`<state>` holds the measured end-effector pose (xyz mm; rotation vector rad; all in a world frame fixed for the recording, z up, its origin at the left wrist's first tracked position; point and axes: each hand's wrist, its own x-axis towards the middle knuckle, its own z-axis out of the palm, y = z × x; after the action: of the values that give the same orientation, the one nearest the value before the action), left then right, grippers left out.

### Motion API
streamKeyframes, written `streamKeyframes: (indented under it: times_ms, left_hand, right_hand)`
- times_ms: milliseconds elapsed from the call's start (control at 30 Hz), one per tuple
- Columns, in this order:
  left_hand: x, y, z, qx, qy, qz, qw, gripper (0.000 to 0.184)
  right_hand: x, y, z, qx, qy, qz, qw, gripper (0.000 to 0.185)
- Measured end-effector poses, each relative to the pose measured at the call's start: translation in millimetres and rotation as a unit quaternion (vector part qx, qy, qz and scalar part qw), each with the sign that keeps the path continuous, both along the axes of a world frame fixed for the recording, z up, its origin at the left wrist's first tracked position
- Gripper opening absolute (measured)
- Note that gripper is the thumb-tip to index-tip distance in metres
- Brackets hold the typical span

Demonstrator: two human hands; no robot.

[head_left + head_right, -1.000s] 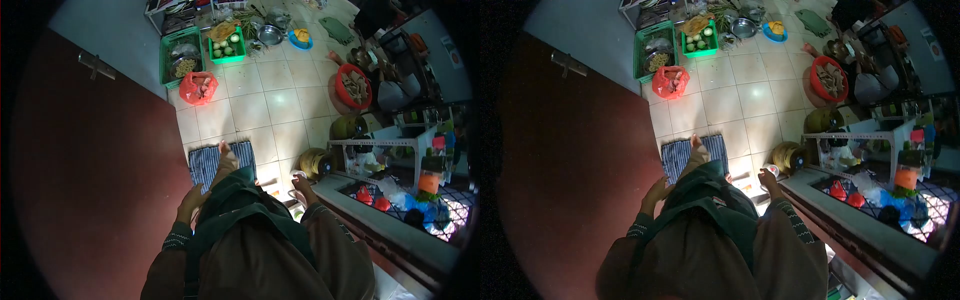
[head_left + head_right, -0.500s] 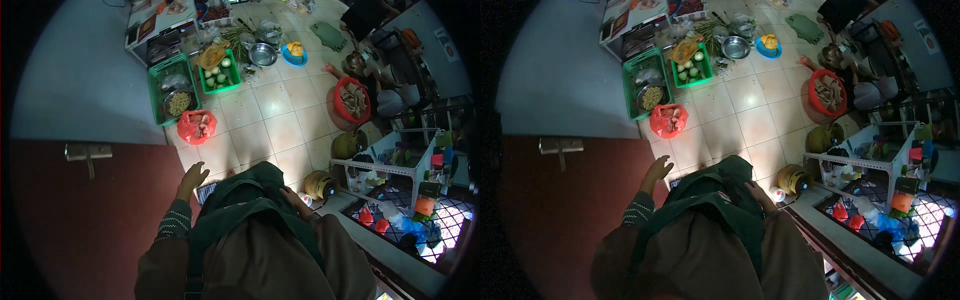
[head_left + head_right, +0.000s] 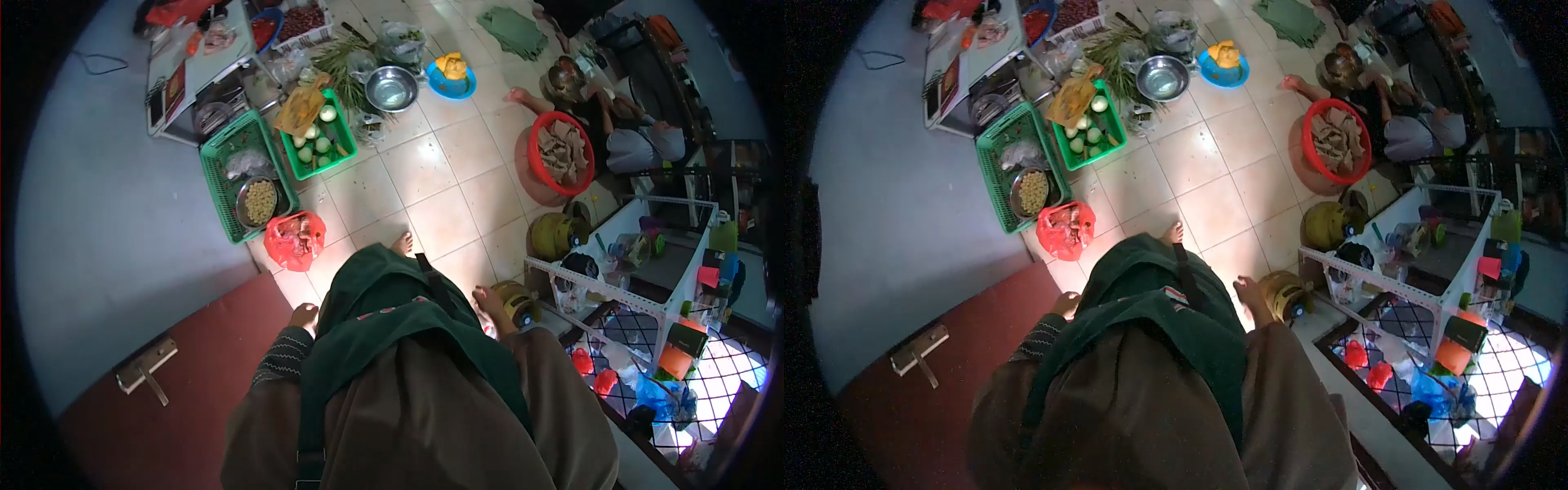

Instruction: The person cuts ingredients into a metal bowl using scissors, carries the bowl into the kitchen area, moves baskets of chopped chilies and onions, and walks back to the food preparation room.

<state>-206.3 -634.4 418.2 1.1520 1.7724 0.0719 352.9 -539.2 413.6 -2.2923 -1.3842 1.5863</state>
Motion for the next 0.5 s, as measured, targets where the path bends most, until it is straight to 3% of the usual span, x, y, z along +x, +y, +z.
streamKeyframes:
  times_ms: [33, 133, 167, 233, 433, 500]
  left_hand:
    - [2.1, 21.4, -1.2, -0.124, 0.021, 0.082, 0.989, 0.034]
    - [28.2, 97.8, 59.7, -0.101, 0.024, 0.127, 0.986, 0.038]
    - [23.7, 104.7, 41.3, -0.121, -0.013, 0.167, 0.978, 0.039]
    - [17.1, 123.9, 14.1, -0.045, -0.031, 0.134, 0.990, 0.041]
    - [21.1, 232.5, -3.9, -0.029, -0.110, 0.197, 0.974, 0.042]
    - [11.2, 257.4, -19.1, -0.036, -0.074, 0.129, 0.988, 0.042]
  right_hand:
    - [7.9, 20.7, -8.9, 0.001, -0.007, -0.002, 1.000, 0.043]
    - [-18.0, 81.0, 53.2, -0.032, -0.032, 0.014, 0.999, 0.045]
    - [-21.3, 90.2, 61.2, -0.043, -0.043, 0.024, 0.998, 0.045]
    - [-20.4, 104.5, 60.0, -0.037, -0.044, 0.040, 0.998, 0.045]
    - [-17.5, 184.4, 58.2, -0.032, -0.059, 0.060, 0.996, 0.045]
    - [-16.8, 211.8, 60.5, -0.047, -0.086, 0.091, 0.991, 0.044]
